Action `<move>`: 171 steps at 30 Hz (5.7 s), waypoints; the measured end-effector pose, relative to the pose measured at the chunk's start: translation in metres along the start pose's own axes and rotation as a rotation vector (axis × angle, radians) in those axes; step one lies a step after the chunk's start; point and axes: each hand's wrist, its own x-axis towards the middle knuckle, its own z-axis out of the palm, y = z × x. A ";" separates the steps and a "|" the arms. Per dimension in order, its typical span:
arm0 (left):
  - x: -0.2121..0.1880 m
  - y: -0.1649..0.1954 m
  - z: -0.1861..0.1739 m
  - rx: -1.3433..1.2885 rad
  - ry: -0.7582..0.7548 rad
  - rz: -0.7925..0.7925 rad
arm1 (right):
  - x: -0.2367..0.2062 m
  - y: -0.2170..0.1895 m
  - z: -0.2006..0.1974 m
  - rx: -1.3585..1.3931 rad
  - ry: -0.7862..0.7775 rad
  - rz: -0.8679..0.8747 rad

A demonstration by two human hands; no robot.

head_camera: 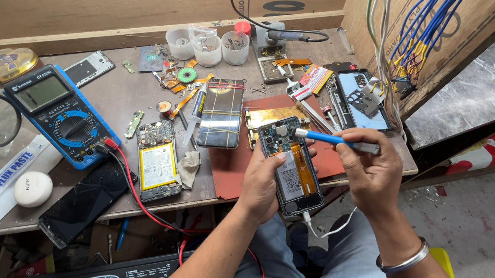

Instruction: The person opens a smartphone and uses tweezers and a screwdriver to adjust internal components. They then close the device and briefly inspect the screen.

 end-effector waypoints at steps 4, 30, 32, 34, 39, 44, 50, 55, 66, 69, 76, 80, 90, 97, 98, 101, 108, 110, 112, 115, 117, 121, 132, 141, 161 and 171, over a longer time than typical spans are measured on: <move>0.001 0.000 -0.002 -0.014 0.016 -0.018 | -0.003 -0.001 -0.002 -0.070 -0.111 -0.030; -0.001 0.003 0.003 0.035 -0.021 0.005 | 0.012 0.003 -0.006 -0.034 -0.011 0.000; 0.000 0.003 0.003 0.022 -0.006 0.002 | 0.013 0.002 -0.007 -0.073 -0.083 -0.006; 0.000 0.003 0.003 0.019 -0.007 0.005 | 0.015 0.001 -0.006 -0.095 -0.098 -0.009; 0.001 0.003 0.003 0.013 -0.023 0.006 | 0.022 0.000 -0.004 -0.057 -0.087 -0.021; 0.001 0.004 0.003 0.033 -0.008 -0.008 | 0.023 0.001 -0.002 -0.010 -0.091 0.025; 0.000 0.004 0.003 0.036 -0.017 0.002 | 0.023 0.005 0.000 0.078 -0.100 0.029; 0.001 0.003 0.002 0.025 -0.025 0.010 | 0.026 0.007 -0.003 0.071 -0.107 0.075; 0.001 0.002 0.003 0.041 -0.025 0.004 | 0.034 0.008 -0.006 0.078 -0.131 0.087; 0.001 0.002 0.002 0.028 0.000 -0.010 | 0.035 0.009 -0.005 0.092 -0.147 0.074; 0.001 0.001 0.001 0.038 -0.036 0.002 | 0.037 0.011 -0.007 0.110 -0.130 0.096; 0.000 0.001 0.001 0.032 -0.041 -0.005 | 0.037 0.009 -0.010 0.134 -0.157 0.135; 0.001 0.000 0.001 0.026 -0.009 -0.019 | 0.029 0.000 -0.010 -0.069 -0.155 0.074; 0.002 -0.001 -0.001 0.038 -0.039 -0.001 | 0.033 0.002 -0.010 -0.027 -0.117 0.058; 0.002 -0.001 0.000 0.048 -0.038 -0.007 | 0.033 0.001 -0.012 0.008 -0.129 0.063; 0.002 -0.001 -0.001 0.049 -0.050 0.000 | 0.033 0.001 -0.012 0.030 -0.131 0.034; 0.001 -0.001 0.001 0.035 -0.063 -0.012 | 0.037 0.003 -0.016 0.124 -0.130 0.054; 0.001 0.000 0.000 0.044 -0.057 -0.004 | 0.038 0.003 -0.016 0.023 -0.128 -0.001; 0.002 0.001 0.001 0.044 -0.056 0.005 | 0.037 0.003 -0.016 -0.030 -0.128 -0.001; 0.001 0.003 0.001 0.038 -0.058 0.013 | 0.035 0.003 -0.014 0.024 -0.132 0.052; 0.000 0.002 0.003 0.038 -0.060 0.004 | 0.035 0.002 -0.013 0.132 -0.123 0.043; 0.002 0.004 0.003 0.024 -0.016 -0.017 | 0.031 0.001 -0.011 -0.009 -0.133 0.013; 0.002 0.002 0.000 0.049 -0.039 -0.003 | 0.032 0.001 -0.012 0.078 -0.160 0.045; 0.001 0.002 0.001 0.055 -0.048 0.009 | 0.031 -0.002 -0.011 0.095 -0.168 0.046; 0.002 0.003 0.000 0.053 -0.034 -0.006 | 0.032 0.002 -0.011 0.033 -0.176 -0.004; 0.002 0.002 0.000 0.043 0.010 -0.027 | 0.032 -0.002 -0.005 -0.045 -0.183 -0.051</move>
